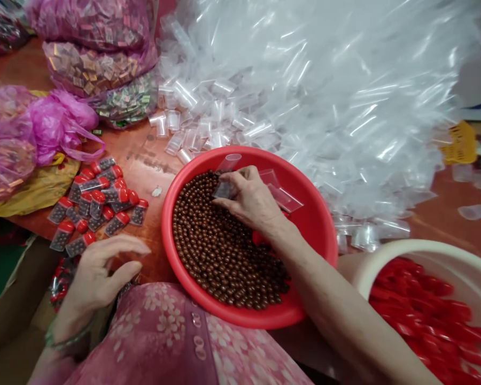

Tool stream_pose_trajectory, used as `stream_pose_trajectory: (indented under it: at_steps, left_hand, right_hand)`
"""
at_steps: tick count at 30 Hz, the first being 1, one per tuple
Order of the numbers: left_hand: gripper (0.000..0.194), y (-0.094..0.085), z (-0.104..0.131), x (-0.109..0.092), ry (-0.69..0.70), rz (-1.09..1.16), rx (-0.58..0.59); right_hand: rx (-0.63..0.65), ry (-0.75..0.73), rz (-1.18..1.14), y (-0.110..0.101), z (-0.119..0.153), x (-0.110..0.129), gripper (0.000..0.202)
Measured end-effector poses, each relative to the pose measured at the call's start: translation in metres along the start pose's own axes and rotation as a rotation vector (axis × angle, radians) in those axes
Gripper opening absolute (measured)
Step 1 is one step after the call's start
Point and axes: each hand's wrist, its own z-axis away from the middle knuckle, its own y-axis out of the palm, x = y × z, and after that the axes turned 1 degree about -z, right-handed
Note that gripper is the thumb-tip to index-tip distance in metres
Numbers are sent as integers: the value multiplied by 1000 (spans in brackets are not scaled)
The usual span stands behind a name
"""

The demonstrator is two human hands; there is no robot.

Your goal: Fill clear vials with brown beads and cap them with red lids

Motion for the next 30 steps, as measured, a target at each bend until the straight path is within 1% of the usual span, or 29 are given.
stream_pose_trajectory:
  at_steps: [2,4,6,7,9,11,13,15,17,18,20,22,24,27,30]
  left_hand:
    - [14,26,-15,-2,175,65,-110]
    - [15,48,-27,3,423,78,-154]
    - [15,62,-36,10,578,-4,-178]
    - [14,66,-39,14,613,-52,-186]
    - [14,69,-41,18,627,-118,-184]
    - [13,67,-41,19,631,-133,-171]
    - [13,65,-39,17,640,-156,-165]
    - [12,64,-37,12,645,-217,-153]
    - [13,63,-35,7,647,-308,-131]
    - [14,63,-35,5,648,-354,-116]
    - [18,64,-34,0,649,-442,-88]
    - [24,65,-35,-5,657,-511,-67]
    - [30,69,-37,-10,663,-563,-36]
    - [39,78,-43,-15,633,-639,32]
    - [33,88,-50,-16,577,-666,61]
  right_hand:
    - [50,-36,-53,8,5,6,35]
    - [97,-42,-74,14,11,13,27]
    - [136,-34,-98,16,18,20,21]
    - [153,-25,-116,17,23,24,19]
    - [192,-5,-162,17,33,30,15]
    - [241,6,-203,17,41,34,12]
    - [296,24,-240,16,47,36,12]
    - [351,77,-289,15,47,37,12]
    - [444,183,-396,14,45,36,14]
    - [511,256,-488,12,42,36,16]
    - [647,422,-735,10,38,35,23]
    - [720,572,-997,7,34,35,28]
    - [719,674,-1193,5,32,36,31]
    - [704,757,-1395,2,33,40,37]
    - [689,769,-1544,-2,35,46,38]
